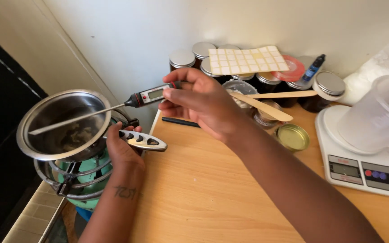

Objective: Heating wax in a pot on a portable stove, monitoring temperature with a thermometer, and adding fragrance oil.

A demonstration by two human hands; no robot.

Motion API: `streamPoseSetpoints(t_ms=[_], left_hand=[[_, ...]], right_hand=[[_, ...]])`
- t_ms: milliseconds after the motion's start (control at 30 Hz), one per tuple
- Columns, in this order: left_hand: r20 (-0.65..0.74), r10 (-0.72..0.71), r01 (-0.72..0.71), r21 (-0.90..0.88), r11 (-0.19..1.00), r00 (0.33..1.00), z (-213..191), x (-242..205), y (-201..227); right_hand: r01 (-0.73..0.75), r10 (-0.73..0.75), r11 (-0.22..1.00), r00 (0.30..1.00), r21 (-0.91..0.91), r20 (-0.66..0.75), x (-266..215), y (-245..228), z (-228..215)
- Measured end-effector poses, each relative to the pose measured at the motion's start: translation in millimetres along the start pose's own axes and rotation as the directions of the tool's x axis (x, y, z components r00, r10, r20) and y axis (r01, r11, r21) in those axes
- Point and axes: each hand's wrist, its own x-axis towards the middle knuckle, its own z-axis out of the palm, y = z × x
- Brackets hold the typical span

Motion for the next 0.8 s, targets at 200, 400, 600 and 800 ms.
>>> streamPoseSetpoints(t_ms=[200, 400, 600, 800], left_hand=[[0.108, -0.002, -0.004, 0.062, 0.998, 0.994, -14, 17, -9], [0.088, -0.032, 0.027, 0.064, 0.998, 0.996, -10, 13, -4], [0.071, -0.041, 0.041, 0.012, 0.999, 0.997, -6, 10, -2], [0.064, -0.039, 0.039, 0.001, 0.999, 0.997, -10, 22, -8]], right_hand=[[0.011, 0.005, 0.984, 0.996, 0.177, -0.091, 82, 99, -14], [0.094, -0.045, 0.963, 0.980, 0.251, -0.194, 119, 147, 6], [0.136, -0.072, 0.930, 0.978, 0.340, -0.195, 144, 174, 18], [0.165, -0.120, 0.917, 0.982, 0.364, -0.145, 152, 192, 6]])
